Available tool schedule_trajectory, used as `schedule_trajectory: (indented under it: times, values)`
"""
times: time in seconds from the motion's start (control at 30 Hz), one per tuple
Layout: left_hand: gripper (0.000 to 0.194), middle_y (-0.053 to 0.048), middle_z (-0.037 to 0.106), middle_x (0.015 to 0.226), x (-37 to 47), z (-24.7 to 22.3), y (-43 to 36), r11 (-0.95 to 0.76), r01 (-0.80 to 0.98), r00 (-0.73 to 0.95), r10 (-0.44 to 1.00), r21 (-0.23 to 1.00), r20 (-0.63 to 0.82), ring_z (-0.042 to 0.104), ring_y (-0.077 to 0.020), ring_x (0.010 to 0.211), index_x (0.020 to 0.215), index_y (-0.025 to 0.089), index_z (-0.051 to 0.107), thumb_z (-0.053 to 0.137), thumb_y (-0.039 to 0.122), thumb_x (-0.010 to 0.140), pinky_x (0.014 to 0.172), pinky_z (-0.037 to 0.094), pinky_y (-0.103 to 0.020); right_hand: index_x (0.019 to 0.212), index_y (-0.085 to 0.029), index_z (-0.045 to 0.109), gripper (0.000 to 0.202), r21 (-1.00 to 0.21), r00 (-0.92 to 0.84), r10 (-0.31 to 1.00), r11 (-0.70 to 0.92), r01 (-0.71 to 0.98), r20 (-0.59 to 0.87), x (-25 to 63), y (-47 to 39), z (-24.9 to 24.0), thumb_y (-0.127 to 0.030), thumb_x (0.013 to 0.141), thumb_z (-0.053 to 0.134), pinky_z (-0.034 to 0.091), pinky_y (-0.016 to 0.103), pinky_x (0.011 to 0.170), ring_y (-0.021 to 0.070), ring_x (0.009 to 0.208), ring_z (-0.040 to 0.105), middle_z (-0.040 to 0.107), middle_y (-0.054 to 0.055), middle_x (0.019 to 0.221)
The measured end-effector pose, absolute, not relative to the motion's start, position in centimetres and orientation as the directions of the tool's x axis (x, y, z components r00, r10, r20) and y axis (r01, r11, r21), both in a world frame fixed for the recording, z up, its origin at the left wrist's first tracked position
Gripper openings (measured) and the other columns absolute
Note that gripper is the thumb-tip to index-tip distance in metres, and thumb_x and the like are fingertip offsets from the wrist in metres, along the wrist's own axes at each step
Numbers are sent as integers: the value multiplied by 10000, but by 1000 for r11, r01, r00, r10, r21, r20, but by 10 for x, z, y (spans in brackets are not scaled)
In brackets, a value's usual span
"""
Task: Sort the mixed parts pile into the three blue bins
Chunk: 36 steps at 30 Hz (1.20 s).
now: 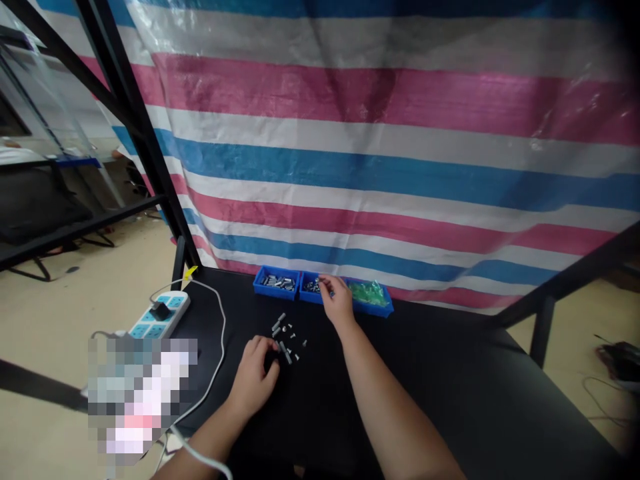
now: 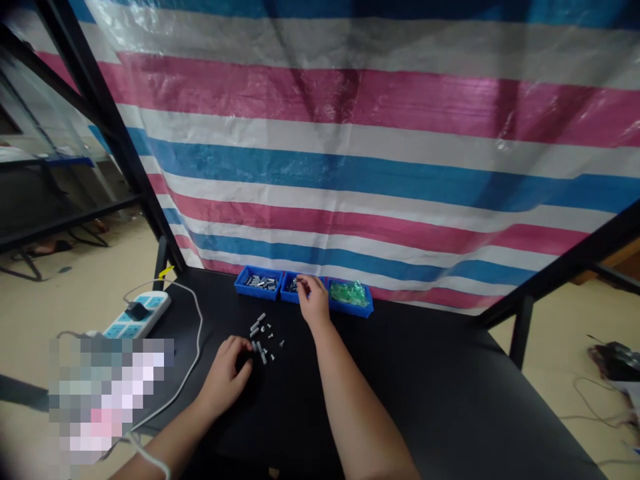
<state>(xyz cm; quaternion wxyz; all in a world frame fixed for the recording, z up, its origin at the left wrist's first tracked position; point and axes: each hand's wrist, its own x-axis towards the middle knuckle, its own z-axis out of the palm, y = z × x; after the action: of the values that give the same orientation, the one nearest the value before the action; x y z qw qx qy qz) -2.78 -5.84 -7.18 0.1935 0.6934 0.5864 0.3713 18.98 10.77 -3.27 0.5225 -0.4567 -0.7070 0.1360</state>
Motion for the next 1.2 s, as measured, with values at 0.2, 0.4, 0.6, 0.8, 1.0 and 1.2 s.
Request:
schedule_trajectory:
  times: [0.2, 0.4, 0.6, 0.8, 1.0, 1.2]
  values:
    - [174, -69, 594, 1018, -30, -69, -59, -240, 643, 64, 963, 728, 262, 559, -257, 1017, 970, 232, 555, 513, 156, 819, 919, 453, -401, 1007, -181, 723, 193, -545, -55, 809, 443, 712, 586, 190, 148, -27, -249, 906, 574, 475, 374, 919, 230, 923, 608, 659, 81, 937]
    - [191, -71, 583, 1014, -30, -72, -56, -242, 638, 54, 961, 731, 270, 546, -260, 991, 983, 224, 544, 504, 142, 815, 900, 451, -418, 1004, -194, 718, 138, -493, -264, 789, 567, 660, 555, 137, 159, -25, -213, 898, 632, 466, 333, 933, 216, 994, 601, 654, 76, 1011]
    - [195, -64, 579, 1009, -31, -74, -57, -233, 624, 28, 961, 746, 277, 541, -252, 990, 984, 224, 528, 513, 135, 811, 898, 450, -410, 921, -194, 728, 92, -486, -285, 812, 545, 683, 510, 111, 157, -23, -176, 848, 674, 460, 359, 909, 234, 958, 584, 663, 68, 932]
    - [201, -60, 571, 983, -35, -78, -53, -202, 616, -38, 958, 761, 285, 553, -243, 964, 993, 215, 512, 515, 142, 806, 870, 461, -395, 922, -195, 697, 136, -593, -270, 820, 556, 582, 504, 149, 97, -29, -166, 879, 571, 464, 278, 739, 160, 731, 574, 626, 24, 807]
    - [195, -41, 574, 946, -34, -81, -51, -175, 635, -59, 960, 752, 273, 576, -222, 897, 997, 218, 514, 511, 164, 809, 822, 477, -369, 939, -228, 718, 220, -687, -416, 902, 374, 623, 114, 185, 41, -54, -321, 751, 787, 442, 249, 617, 132, 652, 579, 668, 6, 834]
    - [259, -41, 574, 954, -30, -81, -49, -200, 685, -8, 959, 700, 282, 572, -225, 907, 1006, 218, 516, 508, 129, 762, 833, 476, -374, 784, -215, 741, 106, -610, -335, 942, 279, 741, 23, 172, 29, -63, -164, 707, 792, 456, 265, 668, 157, 713, 619, 669, 31, 807]
